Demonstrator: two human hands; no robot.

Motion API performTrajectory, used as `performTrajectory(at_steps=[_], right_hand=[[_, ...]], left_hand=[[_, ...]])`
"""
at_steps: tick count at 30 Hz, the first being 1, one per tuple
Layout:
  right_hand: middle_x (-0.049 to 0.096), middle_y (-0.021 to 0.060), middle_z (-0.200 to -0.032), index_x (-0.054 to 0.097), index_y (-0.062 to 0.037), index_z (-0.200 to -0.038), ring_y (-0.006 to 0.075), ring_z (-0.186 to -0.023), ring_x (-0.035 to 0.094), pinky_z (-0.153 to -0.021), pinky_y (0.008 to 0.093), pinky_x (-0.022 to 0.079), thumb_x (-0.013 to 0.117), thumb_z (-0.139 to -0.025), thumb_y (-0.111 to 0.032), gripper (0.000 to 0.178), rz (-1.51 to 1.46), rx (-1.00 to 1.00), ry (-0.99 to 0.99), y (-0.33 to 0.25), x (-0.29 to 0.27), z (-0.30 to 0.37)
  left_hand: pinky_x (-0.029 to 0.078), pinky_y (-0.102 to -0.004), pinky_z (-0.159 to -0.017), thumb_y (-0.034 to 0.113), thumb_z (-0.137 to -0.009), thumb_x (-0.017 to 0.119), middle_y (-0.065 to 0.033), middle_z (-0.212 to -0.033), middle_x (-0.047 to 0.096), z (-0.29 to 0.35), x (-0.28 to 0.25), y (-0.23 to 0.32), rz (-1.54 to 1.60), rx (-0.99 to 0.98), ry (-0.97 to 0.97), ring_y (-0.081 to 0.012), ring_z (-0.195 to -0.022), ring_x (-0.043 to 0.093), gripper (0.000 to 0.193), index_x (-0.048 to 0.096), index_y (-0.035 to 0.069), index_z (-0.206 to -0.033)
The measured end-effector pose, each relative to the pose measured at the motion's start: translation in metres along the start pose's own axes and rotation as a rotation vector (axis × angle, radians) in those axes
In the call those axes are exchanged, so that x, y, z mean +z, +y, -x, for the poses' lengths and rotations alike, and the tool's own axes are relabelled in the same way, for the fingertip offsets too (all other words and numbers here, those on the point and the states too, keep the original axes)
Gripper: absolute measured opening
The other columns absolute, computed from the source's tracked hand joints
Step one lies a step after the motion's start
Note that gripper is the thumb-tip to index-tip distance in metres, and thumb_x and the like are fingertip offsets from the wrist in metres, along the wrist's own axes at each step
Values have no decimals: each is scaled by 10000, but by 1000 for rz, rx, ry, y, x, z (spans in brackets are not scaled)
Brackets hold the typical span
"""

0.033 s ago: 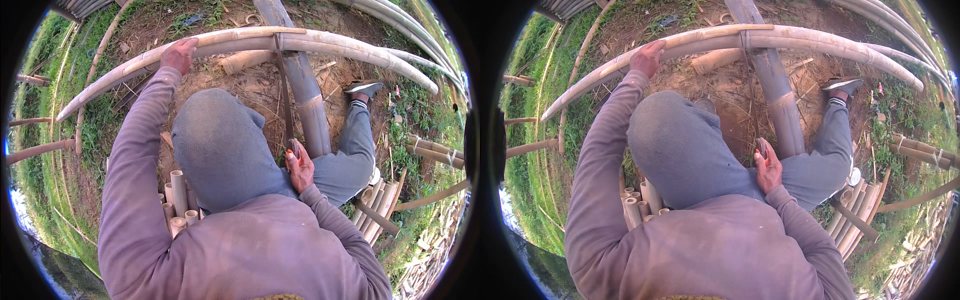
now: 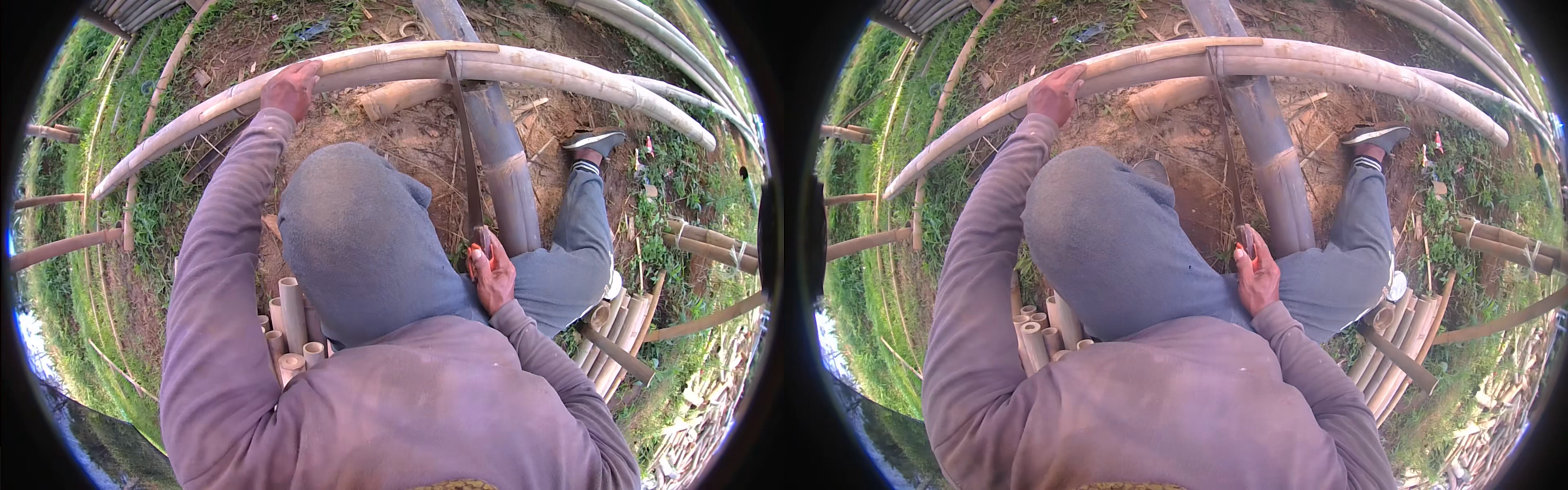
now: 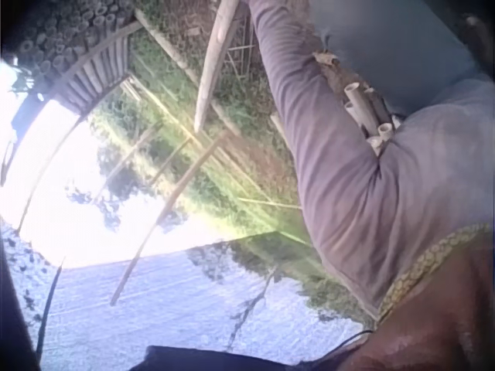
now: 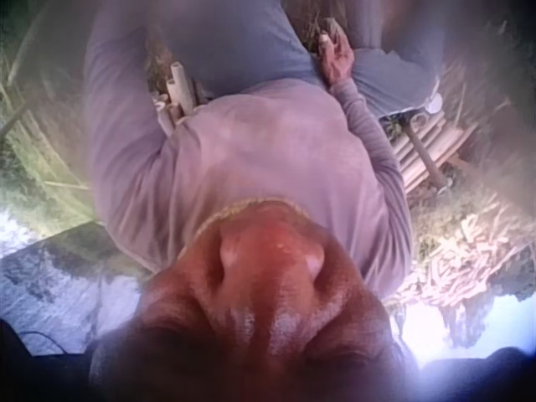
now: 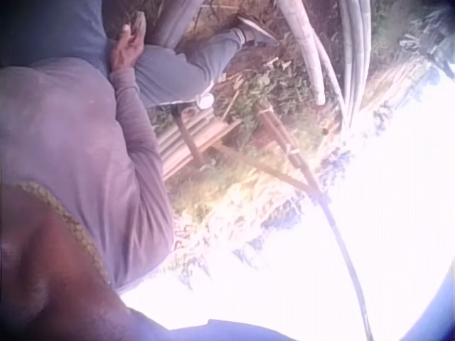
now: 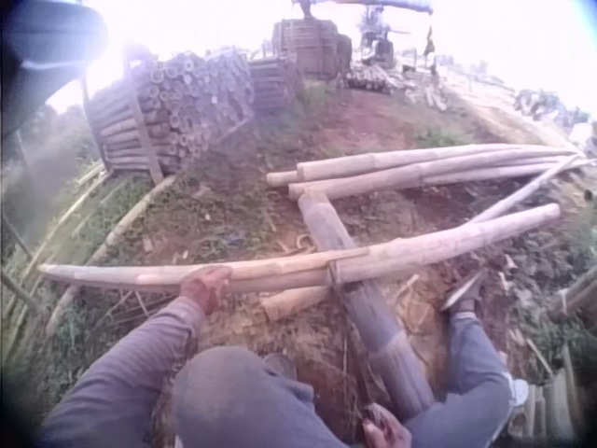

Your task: The person uses a hand saw to cut long bamboo poles into shorter segments. They position each pole on a support, saw through it, and then move the cut pieces aside. The process is repeated for multiple bamboo poles.

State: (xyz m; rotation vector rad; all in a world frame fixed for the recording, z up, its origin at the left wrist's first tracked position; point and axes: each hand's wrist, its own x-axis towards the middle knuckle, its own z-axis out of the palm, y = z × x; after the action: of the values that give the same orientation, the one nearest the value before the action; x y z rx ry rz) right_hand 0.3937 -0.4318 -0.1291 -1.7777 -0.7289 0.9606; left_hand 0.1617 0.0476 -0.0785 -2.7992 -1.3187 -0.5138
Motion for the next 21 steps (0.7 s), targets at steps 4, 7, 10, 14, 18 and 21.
performTrajectory(at_steps=[4,7,10,14,18,21], right_hand=[[705,98,-1378,542,-32,-1573,144,-1160,667,-1031,302,523,671,-1073,-190,540,-106,120,-9,-2,-6,-2],[701,101,-1377,541,-17,-1569,135,-1184,655,-1048,291,510,663,-1075,-175,533,-95,139,14,-5,-2,-12],[691,99,-1385,537,8,-1564,133,-1206,645,-1059,288,503,662,-1075,-161,532,-124,119,-11,-8,-3,-11],[687,120,-1367,516,11,-1578,154,-1186,651,-1016,304,529,651,-1089,-157,534,-206,112,-9,-22,-10,4],[703,104,-1296,508,23,-1573,107,-922,646,-792,258,544,641,-1104,-177,526,-249,-164,197,-39,-25,12],[702,90,-1287,499,31,-1571,81,-877,634,-736,234,532,641,-1107,-179,529,-178,-267,380,-48,-38,-4]], left_hand=[[606,-425,-1023,239,-1036,701,-62,-1354,748,-12,12,-5,-17,55,36,-295,-1192,733,325,733,201,-1357],[606,-427,-1023,235,-1041,689,-67,-1357,746,-14,16,-6,-16,61,43,-300,-1204,728,316,734,193,-1351],[597,-418,-1036,243,-1044,672,-71,-1366,740,-18,10,-3,24,20,34,-304,-1207,725,323,724,187,-1358],[575,-434,-1058,220,-1017,712,-74,-1365,734,-17,16,-9,30,15,3,-305,-1227,709,330,724,178,-1344],[516,-452,-1106,192,-947,760,-74,-1256,740,1,2,-4,-31,169,172,-291,-1197,689,369,730,130,-1310],[493,-489,-1120,206,-920,774,-55,-1238,732,64,-7,-6,-21,296,162,-278,-1185,685,392,730,129,-1301]])
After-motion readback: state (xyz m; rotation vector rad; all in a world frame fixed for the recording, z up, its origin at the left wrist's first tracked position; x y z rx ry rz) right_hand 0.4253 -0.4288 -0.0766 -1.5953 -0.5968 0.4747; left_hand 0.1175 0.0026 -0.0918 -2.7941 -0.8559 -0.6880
